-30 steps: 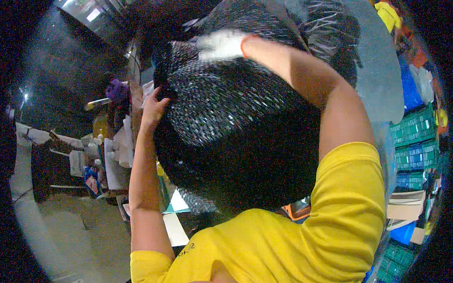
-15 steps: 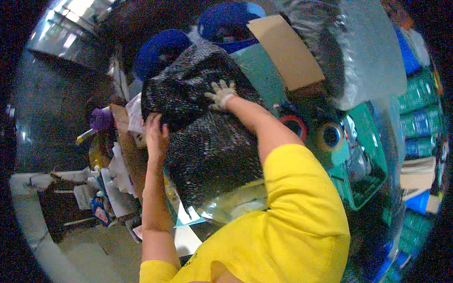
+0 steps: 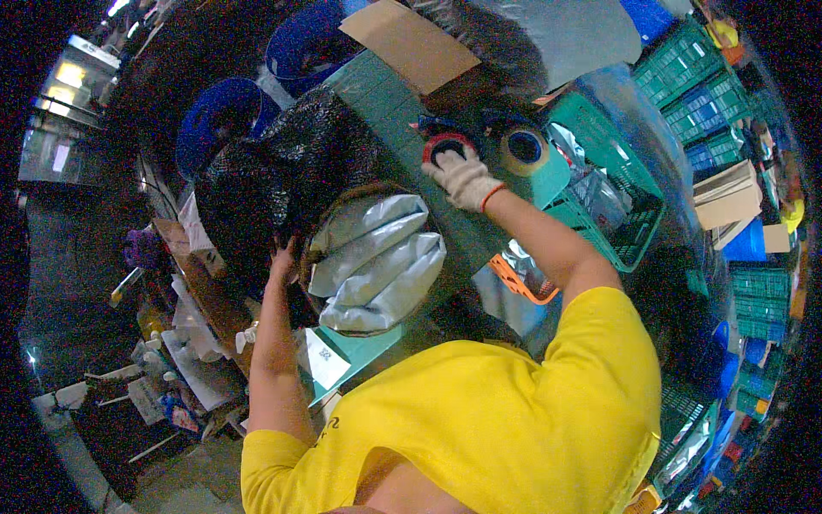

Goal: The person wraps a small cardboard box with black bubble wrap, folds the edges, and secures it with red and blue tape. They then affix a shipping label and place the wrapped package into a green crate.

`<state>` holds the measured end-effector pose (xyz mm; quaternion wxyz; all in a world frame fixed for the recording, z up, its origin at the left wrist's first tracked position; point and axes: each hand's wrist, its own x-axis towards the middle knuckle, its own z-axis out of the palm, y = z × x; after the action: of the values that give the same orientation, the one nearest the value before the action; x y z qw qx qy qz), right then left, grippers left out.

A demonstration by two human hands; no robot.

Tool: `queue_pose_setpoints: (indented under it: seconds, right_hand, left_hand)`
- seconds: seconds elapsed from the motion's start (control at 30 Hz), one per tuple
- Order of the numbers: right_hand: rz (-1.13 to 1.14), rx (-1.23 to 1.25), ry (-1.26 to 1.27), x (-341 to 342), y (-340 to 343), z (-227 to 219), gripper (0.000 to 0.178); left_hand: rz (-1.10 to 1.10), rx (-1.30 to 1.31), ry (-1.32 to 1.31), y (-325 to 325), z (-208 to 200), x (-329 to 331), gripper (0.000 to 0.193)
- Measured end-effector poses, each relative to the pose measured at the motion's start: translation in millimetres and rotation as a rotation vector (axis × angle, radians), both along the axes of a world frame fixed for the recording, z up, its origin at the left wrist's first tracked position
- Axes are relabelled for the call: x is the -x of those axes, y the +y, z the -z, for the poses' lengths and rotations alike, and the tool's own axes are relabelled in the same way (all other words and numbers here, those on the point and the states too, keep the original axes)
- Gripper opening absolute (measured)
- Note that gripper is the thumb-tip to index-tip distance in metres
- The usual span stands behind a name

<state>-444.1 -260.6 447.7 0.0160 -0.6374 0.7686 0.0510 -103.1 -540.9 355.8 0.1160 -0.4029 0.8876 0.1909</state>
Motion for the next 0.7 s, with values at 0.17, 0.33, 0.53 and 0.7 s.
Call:
queue_pose_setpoints:
  seconds: [0.17, 0.33, 0.53, 0.7]
  right_hand:
    - [0.159, -0.170, 0.145, 6.5, 8.8, 42.6, 0.053]
    - [0.430, 0.644, -0.348, -41.6, 34.7, -15.9, 0.053]
    - [0.557, 0.799, -0.416, -182.2, 65.8, -53.3, 0.053]
    - [0.350, 0.390, -0.281, -199.3, 121.3, -30.1, 0.025]
  left_hand:
    - [-0.152, -0.043, 0.723, 7.3, -68.4, 20.5, 0.031]
    - [-0.007, -0.441, 1.035, 85.9, -159.4, 35.6, 0.026]
    - [-0.044, -0.972, 0.961, 100.7, -155.2, 60.9, 0.045]
    - [0.050, -0.912, 0.931, 152.1, -159.1, 51.3, 0.047]
